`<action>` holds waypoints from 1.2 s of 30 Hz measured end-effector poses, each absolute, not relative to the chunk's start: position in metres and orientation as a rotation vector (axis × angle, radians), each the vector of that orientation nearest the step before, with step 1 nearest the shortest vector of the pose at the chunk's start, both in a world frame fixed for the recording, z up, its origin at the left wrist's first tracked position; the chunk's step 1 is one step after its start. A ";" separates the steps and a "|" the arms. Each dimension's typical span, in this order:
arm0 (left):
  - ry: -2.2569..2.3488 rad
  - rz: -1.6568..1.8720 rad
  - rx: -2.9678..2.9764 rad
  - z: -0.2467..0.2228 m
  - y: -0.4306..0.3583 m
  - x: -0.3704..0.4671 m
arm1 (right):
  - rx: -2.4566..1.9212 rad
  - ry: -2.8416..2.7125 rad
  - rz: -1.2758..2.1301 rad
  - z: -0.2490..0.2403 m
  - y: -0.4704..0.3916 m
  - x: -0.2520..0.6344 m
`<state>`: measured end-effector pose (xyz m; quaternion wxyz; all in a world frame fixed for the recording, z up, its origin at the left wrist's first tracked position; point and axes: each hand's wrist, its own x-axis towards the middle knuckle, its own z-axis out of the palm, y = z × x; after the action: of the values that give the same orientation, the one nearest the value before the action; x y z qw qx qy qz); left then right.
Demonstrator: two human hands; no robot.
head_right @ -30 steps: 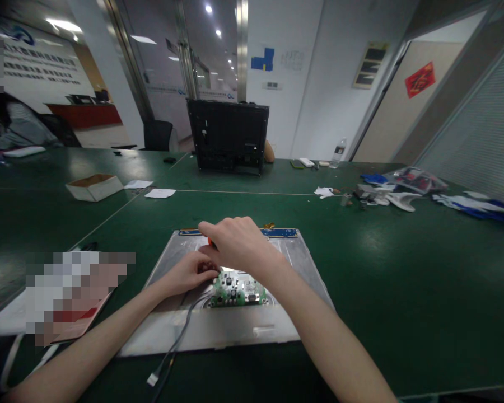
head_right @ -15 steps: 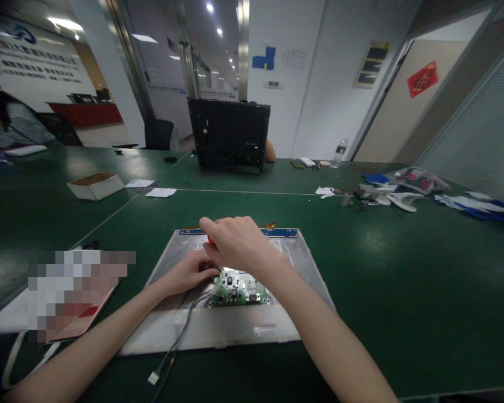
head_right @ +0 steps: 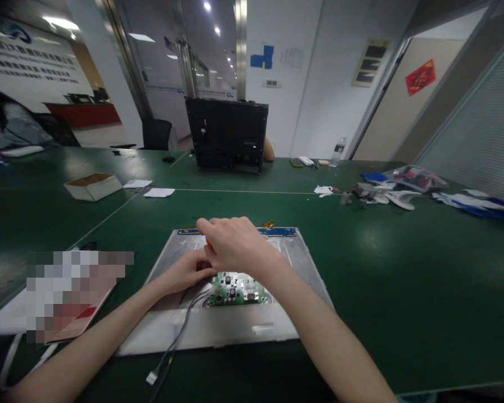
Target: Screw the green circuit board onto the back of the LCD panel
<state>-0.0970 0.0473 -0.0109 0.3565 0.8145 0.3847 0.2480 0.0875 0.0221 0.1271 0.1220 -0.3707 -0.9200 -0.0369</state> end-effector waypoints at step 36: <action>0.978 0.614 2.004 -0.009 0.047 -0.099 | -1.157 -2.683 -0.201 0.124 0.028 0.083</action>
<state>-0.0993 0.0474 -0.0092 0.4025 0.7931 0.3872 0.2431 0.0831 0.0284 0.1240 0.1064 -0.3928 -0.9109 -0.0681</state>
